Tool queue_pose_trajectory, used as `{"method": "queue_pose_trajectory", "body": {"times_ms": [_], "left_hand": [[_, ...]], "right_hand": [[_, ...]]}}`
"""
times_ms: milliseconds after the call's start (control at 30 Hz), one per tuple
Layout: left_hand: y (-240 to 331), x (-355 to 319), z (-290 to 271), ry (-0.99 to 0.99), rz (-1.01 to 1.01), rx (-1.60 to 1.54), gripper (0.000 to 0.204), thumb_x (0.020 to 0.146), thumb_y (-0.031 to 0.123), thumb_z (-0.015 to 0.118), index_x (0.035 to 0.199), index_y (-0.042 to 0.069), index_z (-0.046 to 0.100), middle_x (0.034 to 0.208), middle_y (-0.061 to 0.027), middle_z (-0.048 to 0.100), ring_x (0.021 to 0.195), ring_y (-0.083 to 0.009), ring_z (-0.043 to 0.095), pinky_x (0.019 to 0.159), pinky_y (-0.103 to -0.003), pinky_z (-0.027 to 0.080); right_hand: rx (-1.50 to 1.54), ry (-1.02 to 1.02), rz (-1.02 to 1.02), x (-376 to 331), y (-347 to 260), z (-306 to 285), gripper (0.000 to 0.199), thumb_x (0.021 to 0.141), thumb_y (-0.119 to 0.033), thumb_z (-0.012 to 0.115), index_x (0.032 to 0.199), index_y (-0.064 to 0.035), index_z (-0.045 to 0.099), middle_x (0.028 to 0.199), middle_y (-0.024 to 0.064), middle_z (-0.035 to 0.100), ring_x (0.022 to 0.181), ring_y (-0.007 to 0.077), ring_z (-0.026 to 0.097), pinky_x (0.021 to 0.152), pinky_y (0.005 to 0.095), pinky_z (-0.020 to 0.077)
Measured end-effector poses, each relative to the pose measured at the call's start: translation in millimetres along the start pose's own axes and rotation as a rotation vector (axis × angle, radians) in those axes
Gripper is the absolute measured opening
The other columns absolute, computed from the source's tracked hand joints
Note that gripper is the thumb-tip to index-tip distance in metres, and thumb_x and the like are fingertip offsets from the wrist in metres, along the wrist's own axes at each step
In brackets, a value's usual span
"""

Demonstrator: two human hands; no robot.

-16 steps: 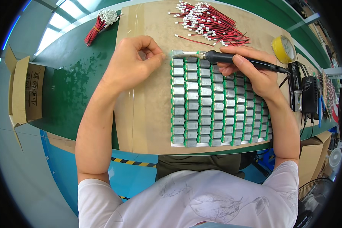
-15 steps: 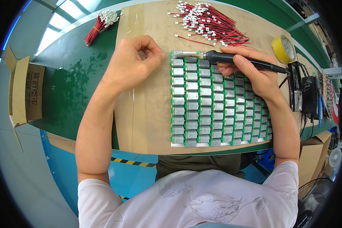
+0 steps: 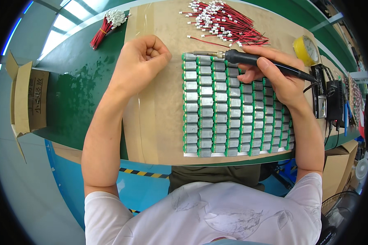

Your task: Perform soldering of wires or components onto a grid of small electronic units on a workbench.

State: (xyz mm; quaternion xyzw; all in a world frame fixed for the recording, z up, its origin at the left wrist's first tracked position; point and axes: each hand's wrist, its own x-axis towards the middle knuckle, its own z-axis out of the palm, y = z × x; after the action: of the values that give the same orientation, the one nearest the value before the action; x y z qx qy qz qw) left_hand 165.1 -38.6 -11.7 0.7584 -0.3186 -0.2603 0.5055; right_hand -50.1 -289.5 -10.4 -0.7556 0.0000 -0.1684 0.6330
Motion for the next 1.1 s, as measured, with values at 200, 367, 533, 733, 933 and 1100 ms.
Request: {"method": "queue_pose_trajectory", "body": {"times_ms": [200,367,533,733,933,1100], "left_hand": [[1.9,-2.2,-0.3,-0.029,-0.014,0.063,0.008,0.084,0.006,0.07,0.085,-0.002,0.069,0.068,0.0065,0.056,0.062,-0.002,0.044,0.055,-0.024,0.034],[2.3,-2.3,0.7,-0.033,0.003,0.103,0.01,0.084,0.007,0.07,0.084,-0.003,0.07,0.065,0.0066,0.056,0.06,-0.0021,0.044,0.053,-0.025,0.034],[3.5,-2.9,2.1,-0.027,0.001,0.116,0.011,0.085,0.008,0.071,0.083,-0.003,0.07,0.065,0.0062,0.057,0.059,-0.0023,0.044,0.052,-0.025,0.034],[7.4,-4.1,3.0,-0.021,-0.029,0.117,0.012,0.086,0.008,0.073,0.084,-0.003,0.071,0.065,0.0059,0.057,0.059,-0.0024,0.045,0.053,-0.025,0.034],[12.0,-5.4,4.5,-0.005,-0.057,0.141,0.013,0.087,0.008,0.075,0.085,-0.003,0.072,0.064,0.0056,0.057,0.059,-0.0026,0.045,0.053,-0.025,0.034],[14.7,-5.7,5.0,-0.002,-0.077,0.148,0.013,0.087,0.009,0.076,0.086,-0.003,0.072,0.063,0.0055,0.056,0.058,-0.0028,0.045,0.052,-0.026,0.033]], "right_hand": [[0.029,-0.029,0.003,0.6,3.5,2.3,0.029,0.106,-0.005,0.064,0.131,0.0069,0.072,0.103,0.0176,0.08,0.086,0.0182,0.079,0.079,0.0293,0.0648],[-0.013,-0.037,0.011,0.4,2.3,2.8,0.029,0.105,-0.006,0.065,0.13,0.0062,0.073,0.102,0.0174,0.08,0.086,0.0176,0.079,0.079,0.0288,0.0641],[-0.014,-0.042,0.018,1.2,1.1,3.5,0.028,0.104,-0.006,0.064,0.129,0.0051,0.074,0.103,0.0169,0.08,0.087,0.0171,0.079,0.08,0.0285,0.0634],[-0.028,-0.046,0.038,1.4,-0.7,4.3,0.028,0.104,-0.006,0.065,0.128,0.0046,0.075,0.1,0.0151,0.08,0.087,0.0168,0.079,0.081,0.0285,0.0633],[-0.023,-0.038,0.025,2.2,1.1,4.3,0.027,0.104,-0.006,0.065,0.128,0.0042,0.075,0.098,0.0139,0.08,0.086,0.0161,0.079,0.08,0.0282,0.0631],[-0.05,-0.045,0.014,2.4,1.9,3.7,0.027,0.104,-0.006,0.065,0.127,0.0038,0.075,0.098,0.0134,0.08,0.084,0.0151,0.078,0.078,0.0272,0.0624]]}}
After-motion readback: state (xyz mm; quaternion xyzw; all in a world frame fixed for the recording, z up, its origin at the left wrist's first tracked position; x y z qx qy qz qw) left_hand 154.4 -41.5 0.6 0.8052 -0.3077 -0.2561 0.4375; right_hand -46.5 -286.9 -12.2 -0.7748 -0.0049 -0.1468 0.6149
